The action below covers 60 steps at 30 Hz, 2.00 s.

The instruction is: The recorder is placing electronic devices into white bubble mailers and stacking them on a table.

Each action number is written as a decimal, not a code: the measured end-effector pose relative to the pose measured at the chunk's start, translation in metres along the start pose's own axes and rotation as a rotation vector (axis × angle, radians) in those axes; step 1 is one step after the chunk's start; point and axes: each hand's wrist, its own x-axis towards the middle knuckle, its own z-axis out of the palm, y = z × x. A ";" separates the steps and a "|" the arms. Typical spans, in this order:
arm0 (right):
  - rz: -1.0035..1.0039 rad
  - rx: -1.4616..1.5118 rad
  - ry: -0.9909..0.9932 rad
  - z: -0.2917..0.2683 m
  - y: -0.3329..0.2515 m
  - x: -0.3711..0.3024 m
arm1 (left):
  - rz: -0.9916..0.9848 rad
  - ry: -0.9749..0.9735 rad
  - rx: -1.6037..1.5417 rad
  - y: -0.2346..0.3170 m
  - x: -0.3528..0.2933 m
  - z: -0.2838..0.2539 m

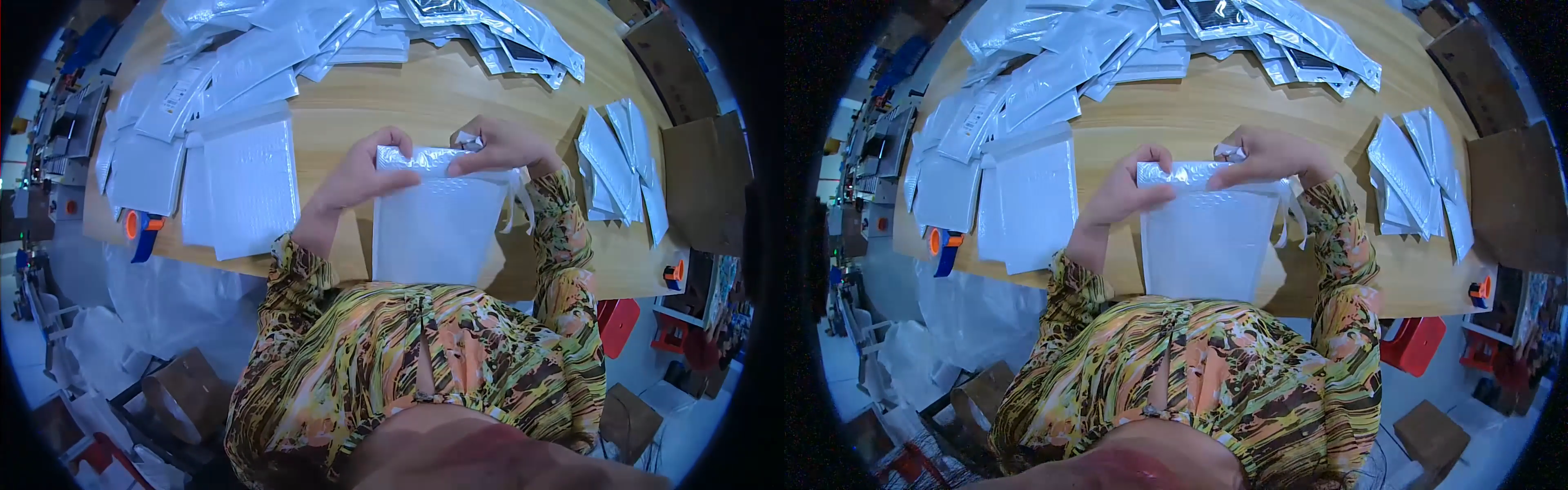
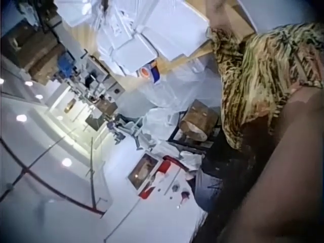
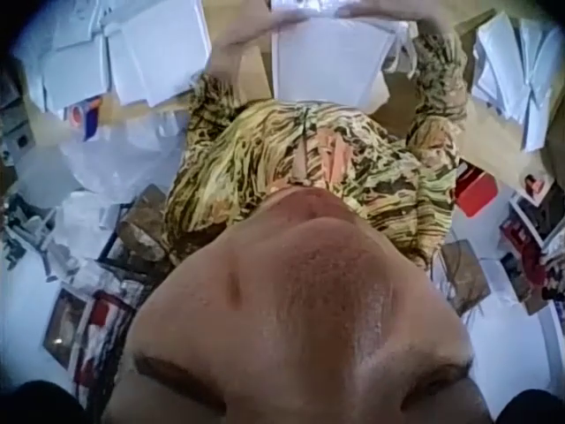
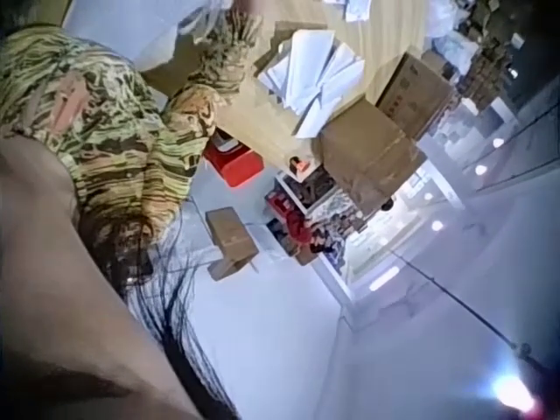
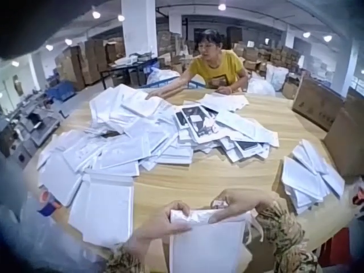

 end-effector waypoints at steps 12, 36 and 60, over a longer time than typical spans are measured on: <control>0.113 0.309 1.327 0.014 0.008 -0.145 | 0.116 0.676 0.445 0.035 -0.023 -0.014; 0.072 -0.738 1.272 -0.065 0.130 0.099 | -0.247 0.477 1.696 -0.045 -0.007 0.052; 0.137 -0.156 0.321 -0.025 0.046 0.017 | 0.032 0.342 1.295 -0.035 -0.012 -0.016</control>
